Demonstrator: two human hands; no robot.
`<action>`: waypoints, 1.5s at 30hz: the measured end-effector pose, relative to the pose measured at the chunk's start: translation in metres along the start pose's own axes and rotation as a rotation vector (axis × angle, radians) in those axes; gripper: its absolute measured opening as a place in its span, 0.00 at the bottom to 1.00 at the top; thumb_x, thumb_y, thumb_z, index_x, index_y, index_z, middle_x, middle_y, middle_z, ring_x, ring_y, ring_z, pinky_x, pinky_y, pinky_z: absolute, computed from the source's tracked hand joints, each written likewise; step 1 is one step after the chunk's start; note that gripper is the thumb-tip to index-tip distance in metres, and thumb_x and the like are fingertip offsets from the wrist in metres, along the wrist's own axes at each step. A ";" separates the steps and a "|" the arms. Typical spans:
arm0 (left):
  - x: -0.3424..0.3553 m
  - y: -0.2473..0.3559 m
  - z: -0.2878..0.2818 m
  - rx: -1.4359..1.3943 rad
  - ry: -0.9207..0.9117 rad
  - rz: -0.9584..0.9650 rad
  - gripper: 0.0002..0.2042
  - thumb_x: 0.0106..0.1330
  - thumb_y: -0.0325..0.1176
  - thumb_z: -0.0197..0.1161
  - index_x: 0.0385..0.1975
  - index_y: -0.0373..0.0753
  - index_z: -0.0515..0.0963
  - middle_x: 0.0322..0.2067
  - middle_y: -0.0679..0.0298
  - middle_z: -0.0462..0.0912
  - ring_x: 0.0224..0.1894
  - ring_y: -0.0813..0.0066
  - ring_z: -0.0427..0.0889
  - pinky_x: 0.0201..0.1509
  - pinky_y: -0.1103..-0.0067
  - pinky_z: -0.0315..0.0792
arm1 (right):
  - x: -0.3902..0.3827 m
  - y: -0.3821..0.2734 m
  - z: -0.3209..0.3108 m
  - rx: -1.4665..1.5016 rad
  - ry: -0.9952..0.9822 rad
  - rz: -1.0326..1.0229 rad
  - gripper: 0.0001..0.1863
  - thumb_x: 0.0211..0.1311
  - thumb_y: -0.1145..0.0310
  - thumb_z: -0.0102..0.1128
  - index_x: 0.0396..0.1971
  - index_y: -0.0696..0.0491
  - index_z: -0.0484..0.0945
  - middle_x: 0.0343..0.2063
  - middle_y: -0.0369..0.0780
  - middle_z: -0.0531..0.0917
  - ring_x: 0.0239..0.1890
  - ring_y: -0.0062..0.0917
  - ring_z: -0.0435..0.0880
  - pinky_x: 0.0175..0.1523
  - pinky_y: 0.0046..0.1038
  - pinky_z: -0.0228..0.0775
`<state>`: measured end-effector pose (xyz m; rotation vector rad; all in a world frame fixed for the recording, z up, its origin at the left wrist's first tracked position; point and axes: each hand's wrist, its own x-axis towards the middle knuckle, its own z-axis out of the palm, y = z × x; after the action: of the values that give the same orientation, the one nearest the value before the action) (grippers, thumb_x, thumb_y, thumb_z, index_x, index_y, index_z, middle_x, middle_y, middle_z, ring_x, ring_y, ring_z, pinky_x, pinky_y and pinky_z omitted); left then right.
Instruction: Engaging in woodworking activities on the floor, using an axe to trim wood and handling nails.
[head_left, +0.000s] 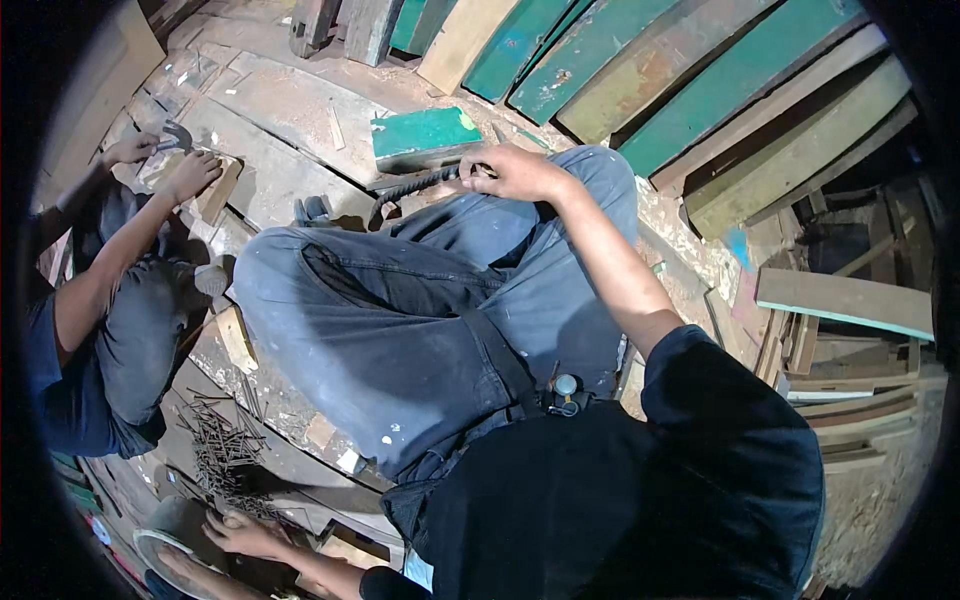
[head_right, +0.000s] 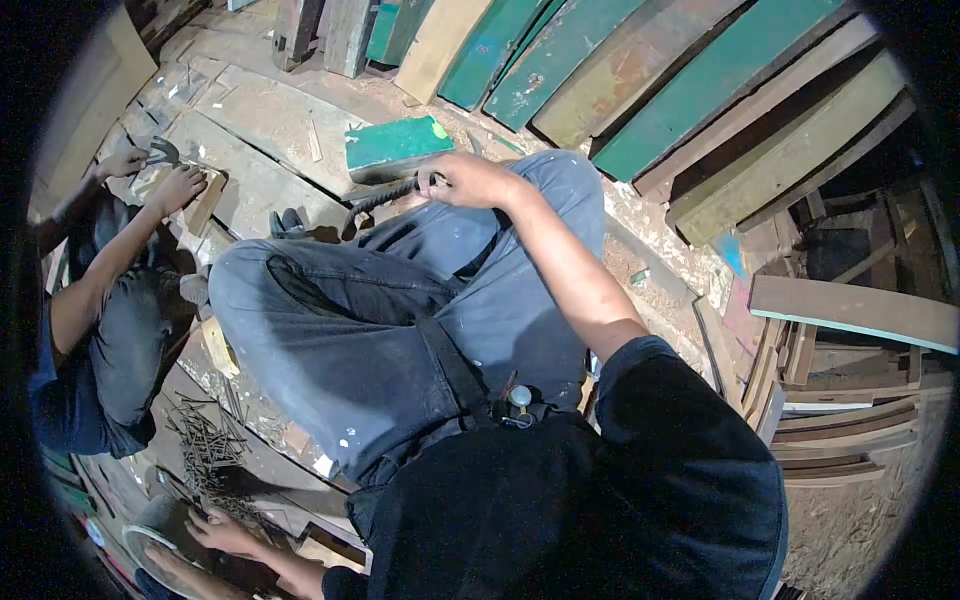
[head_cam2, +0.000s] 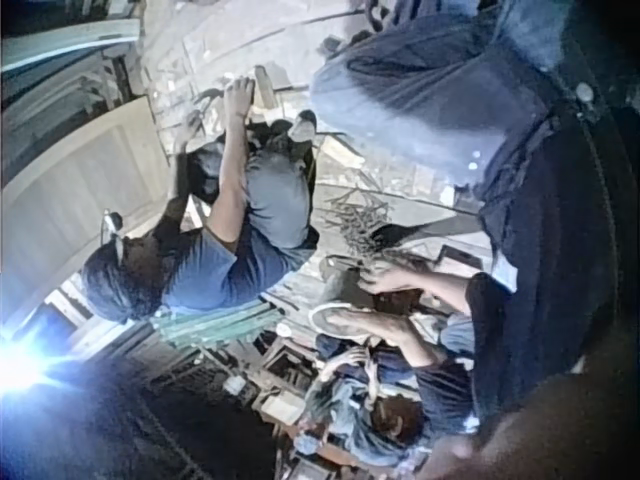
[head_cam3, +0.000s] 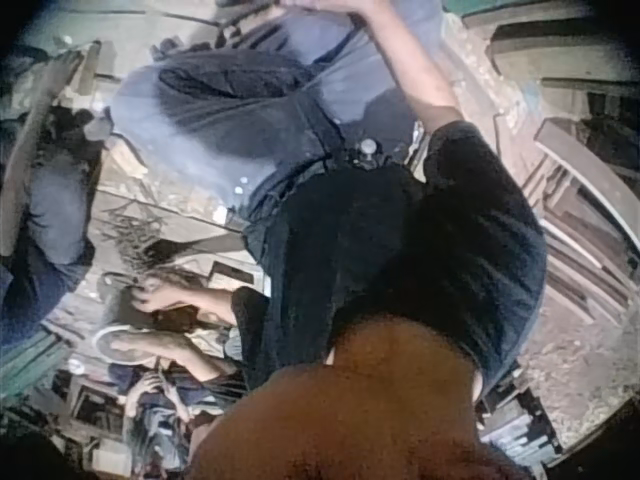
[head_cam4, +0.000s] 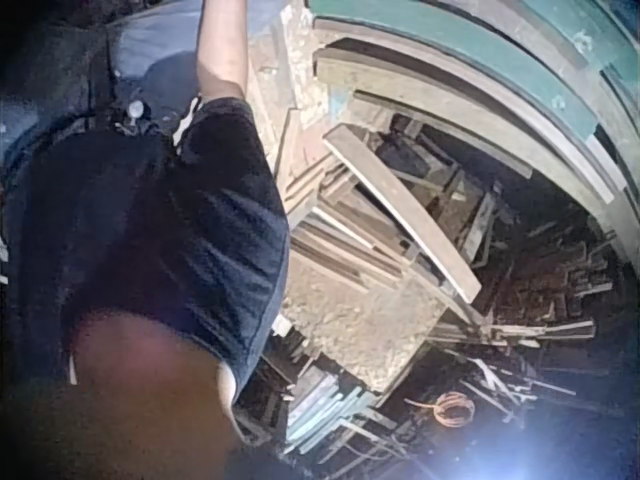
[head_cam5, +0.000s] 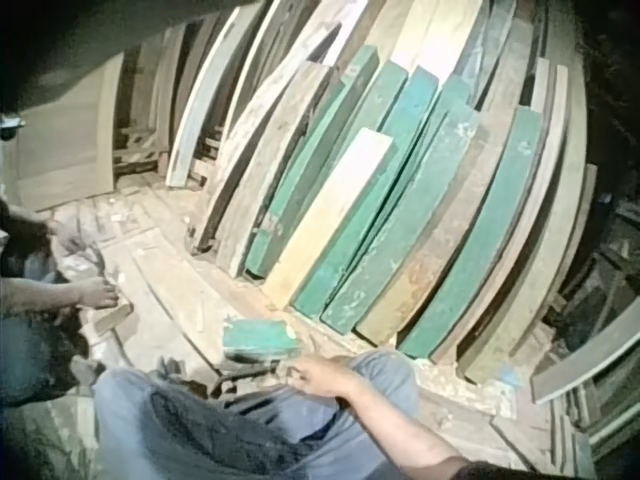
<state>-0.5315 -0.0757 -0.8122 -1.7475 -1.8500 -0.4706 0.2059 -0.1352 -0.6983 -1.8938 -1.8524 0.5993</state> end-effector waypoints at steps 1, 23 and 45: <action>0.027 -0.010 -0.006 0.066 0.082 0.038 0.17 0.61 0.34 0.58 0.50 0.37 0.75 0.52 0.47 0.73 0.51 0.49 0.74 0.55 0.63 0.69 | -0.003 0.002 -0.002 -0.008 0.007 0.003 0.08 0.56 0.67 0.60 0.34 0.54 0.76 0.32 0.45 0.81 0.38 0.39 0.80 0.43 0.37 0.69; 0.064 -0.226 0.080 0.031 -0.373 -0.347 0.20 0.64 0.38 0.59 0.51 0.32 0.75 0.46 0.47 0.79 0.47 0.49 0.78 0.51 0.66 0.69 | 0.009 -0.007 0.004 0.041 -0.036 -0.035 0.06 0.57 0.71 0.59 0.33 0.55 0.76 0.32 0.43 0.81 0.38 0.35 0.79 0.43 0.33 0.69; -0.055 -0.064 -0.029 -0.282 -0.348 -0.055 0.20 0.57 0.17 0.54 0.52 0.30 0.74 0.47 0.47 0.78 0.48 0.53 0.76 0.54 0.68 0.70 | 0.001 -0.014 -0.003 0.004 -0.016 0.010 0.05 0.58 0.70 0.58 0.33 0.54 0.77 0.33 0.41 0.82 0.41 0.33 0.80 0.47 0.32 0.69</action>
<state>-0.5904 -0.1432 -0.8153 -2.0767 -2.1608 -0.4935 0.1960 -0.1341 -0.6883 -1.9020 -1.8514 0.6231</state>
